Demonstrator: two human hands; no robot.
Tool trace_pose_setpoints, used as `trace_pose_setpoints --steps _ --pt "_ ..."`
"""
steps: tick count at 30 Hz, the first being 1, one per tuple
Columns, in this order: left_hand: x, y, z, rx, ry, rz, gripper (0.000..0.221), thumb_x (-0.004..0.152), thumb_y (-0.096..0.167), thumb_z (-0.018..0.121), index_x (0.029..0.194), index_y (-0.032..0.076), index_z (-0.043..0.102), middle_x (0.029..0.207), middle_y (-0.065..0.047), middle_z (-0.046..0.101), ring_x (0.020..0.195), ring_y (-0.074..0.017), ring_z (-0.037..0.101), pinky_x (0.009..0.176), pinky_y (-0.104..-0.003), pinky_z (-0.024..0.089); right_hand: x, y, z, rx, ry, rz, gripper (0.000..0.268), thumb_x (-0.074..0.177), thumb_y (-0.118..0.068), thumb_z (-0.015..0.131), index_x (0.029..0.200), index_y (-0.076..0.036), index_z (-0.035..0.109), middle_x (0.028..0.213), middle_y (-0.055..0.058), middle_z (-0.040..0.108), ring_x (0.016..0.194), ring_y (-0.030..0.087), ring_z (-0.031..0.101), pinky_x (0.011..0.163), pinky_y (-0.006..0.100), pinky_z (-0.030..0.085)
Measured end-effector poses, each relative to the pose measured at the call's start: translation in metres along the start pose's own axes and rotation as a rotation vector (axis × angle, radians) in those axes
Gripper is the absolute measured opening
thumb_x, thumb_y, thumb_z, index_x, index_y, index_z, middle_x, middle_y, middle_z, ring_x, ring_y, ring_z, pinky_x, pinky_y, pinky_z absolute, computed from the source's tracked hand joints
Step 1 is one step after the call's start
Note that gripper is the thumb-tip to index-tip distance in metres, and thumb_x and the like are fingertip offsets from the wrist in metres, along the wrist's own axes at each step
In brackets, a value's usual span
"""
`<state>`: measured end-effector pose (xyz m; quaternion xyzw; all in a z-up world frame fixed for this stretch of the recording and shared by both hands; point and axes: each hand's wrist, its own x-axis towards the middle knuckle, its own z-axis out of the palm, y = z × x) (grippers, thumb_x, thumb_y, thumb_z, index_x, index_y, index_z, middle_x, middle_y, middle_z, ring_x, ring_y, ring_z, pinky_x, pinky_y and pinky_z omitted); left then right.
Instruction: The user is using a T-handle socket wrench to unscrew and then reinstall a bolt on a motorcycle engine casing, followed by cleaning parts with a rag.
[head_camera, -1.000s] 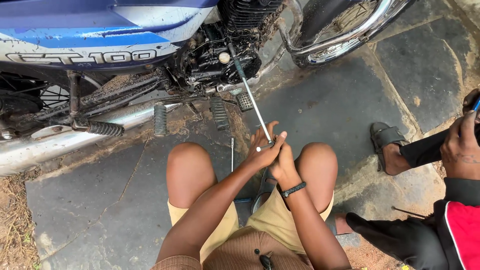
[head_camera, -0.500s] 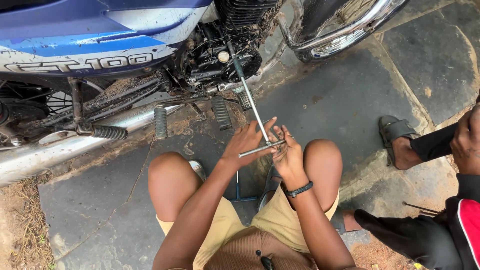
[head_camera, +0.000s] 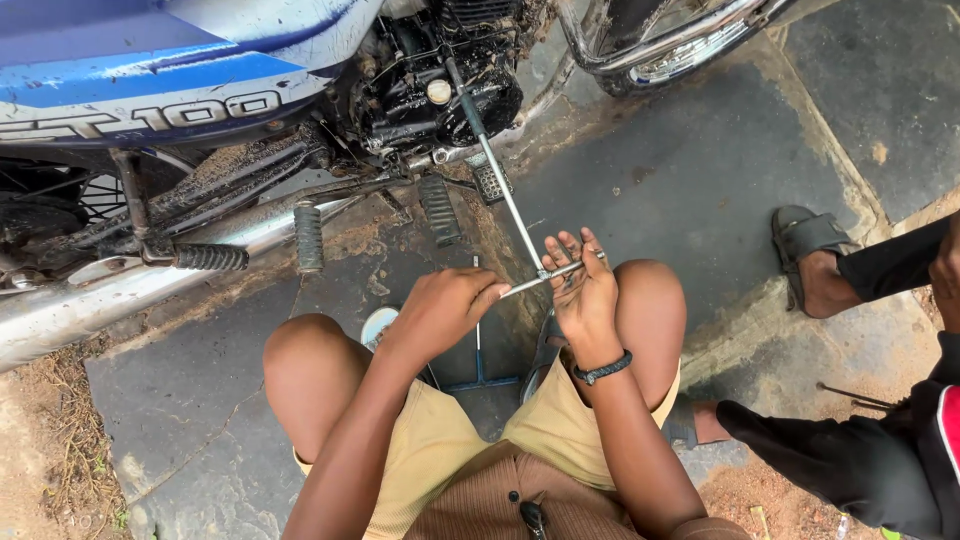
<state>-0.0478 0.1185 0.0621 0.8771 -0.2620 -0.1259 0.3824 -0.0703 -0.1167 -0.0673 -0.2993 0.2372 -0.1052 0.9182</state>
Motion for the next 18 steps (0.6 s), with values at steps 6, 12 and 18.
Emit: trace_pose_setpoints --steps 6,12,18 --pt "0.004 -0.023 0.028 0.044 -0.038 0.027 0.024 0.095 0.03 0.065 0.103 0.012 0.078 0.084 -0.015 0.074 0.081 -0.0361 0.07 0.073 -0.048 0.053 -0.03 -0.018 0.046 -0.115 -0.029 -0.119 0.027 0.109 -0.017 0.039 0.134 -0.009 0.044 0.114 0.016 0.064 0.107 0.033 0.07 0.086 0.045 0.061" --pt "0.029 -0.036 0.076 0.196 -0.064 0.06 0.019 0.094 0.025 0.068 0.101 0.01 0.076 0.088 -0.015 0.074 0.081 -0.0346 0.072 0.073 -0.047 0.055 -0.056 -0.015 0.069 -0.441 -0.281 -0.438 0.03 0.113 -0.019 0.039 0.14 -0.005 0.041 0.112 0.02 0.065 0.102 0.03 0.071 0.086 0.042 0.06" --pt "0.056 -0.075 0.142 0.064 0.039 0.09 0.009 0.085 0.013 0.069 0.09 0.005 0.07 0.085 -0.015 0.074 0.079 -0.0361 0.07 0.072 -0.046 0.055 -0.07 0.004 0.064 -0.917 -0.55 -0.627 0.023 0.117 -0.016 0.042 0.131 -0.001 0.053 0.102 0.013 0.068 0.086 0.016 0.062 0.078 0.032 0.049"
